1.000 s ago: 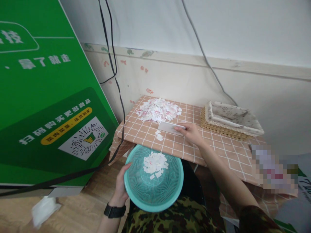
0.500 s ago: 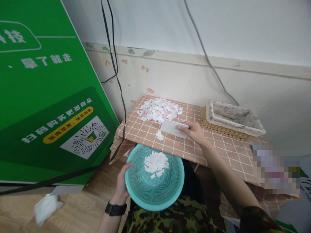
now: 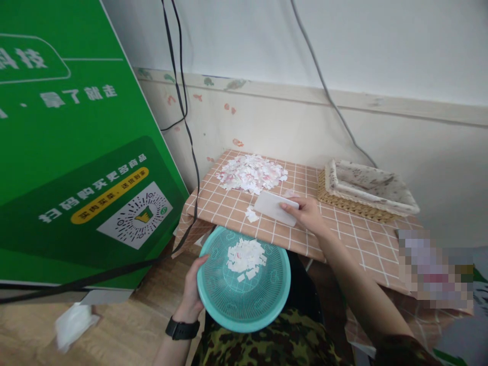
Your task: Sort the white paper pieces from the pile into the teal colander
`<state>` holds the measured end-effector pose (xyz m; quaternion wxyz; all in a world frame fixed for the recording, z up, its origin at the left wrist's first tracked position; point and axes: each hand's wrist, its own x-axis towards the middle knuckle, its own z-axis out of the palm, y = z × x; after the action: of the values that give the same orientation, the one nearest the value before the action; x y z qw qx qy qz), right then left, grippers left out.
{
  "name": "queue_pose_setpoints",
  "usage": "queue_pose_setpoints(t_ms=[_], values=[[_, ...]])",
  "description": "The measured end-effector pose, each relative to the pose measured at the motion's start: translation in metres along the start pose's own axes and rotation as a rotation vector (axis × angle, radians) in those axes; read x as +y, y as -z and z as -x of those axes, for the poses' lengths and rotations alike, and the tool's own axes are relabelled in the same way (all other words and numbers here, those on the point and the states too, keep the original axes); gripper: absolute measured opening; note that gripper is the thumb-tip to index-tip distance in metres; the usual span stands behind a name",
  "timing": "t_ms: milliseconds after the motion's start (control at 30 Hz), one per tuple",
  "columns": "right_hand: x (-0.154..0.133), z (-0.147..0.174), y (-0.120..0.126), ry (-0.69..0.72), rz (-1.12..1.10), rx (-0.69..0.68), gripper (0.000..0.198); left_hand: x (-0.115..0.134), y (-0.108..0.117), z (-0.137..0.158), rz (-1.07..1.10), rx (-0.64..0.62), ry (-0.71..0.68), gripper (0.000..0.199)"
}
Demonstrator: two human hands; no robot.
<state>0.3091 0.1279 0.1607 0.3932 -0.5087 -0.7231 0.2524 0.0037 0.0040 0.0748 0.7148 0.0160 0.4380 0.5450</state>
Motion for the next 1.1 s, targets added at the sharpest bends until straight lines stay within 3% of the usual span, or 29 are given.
queue_pose_setpoints(t_ms=[100, 267, 433, 567, 767, 933, 1100], values=[[0.005, 0.011, 0.001, -0.046, -0.016, 0.069, 0.034, 0.0, 0.0, 0.001, 0.002, -0.007, -0.007, 0.012], [0.004, 0.022, -0.002, -0.118, -0.111, -0.049, 0.035, 0.0, 0.004, -0.001, 0.003, -0.023, -0.006, 0.015], [-0.002, 0.021, -0.008, -0.106, -0.106, -0.025, 0.037, 0.004, 0.01, -0.003, 0.022, -0.025, -0.013, 0.021], [-0.004, 0.021, -0.011, -0.115, -0.147, -0.118, 0.038, 0.005, 0.012, -0.004, 0.018, -0.02, -0.045, 0.021], [0.0, 0.018, -0.024, -0.157, -0.242, -0.05, 0.035, 0.004, 0.013, -0.007, 0.009, -0.008, -0.045, 0.018], [0.0, 0.018, -0.023, -0.184, -0.297, -0.152, 0.035, 0.004, 0.011, -0.007, 0.02, -0.001, -0.06, 0.019], [0.014, 0.014, -0.013, -0.188, -0.31, 0.052, 0.034, 0.004, 0.011, -0.006, 0.023, -0.014, -0.082, 0.018]])
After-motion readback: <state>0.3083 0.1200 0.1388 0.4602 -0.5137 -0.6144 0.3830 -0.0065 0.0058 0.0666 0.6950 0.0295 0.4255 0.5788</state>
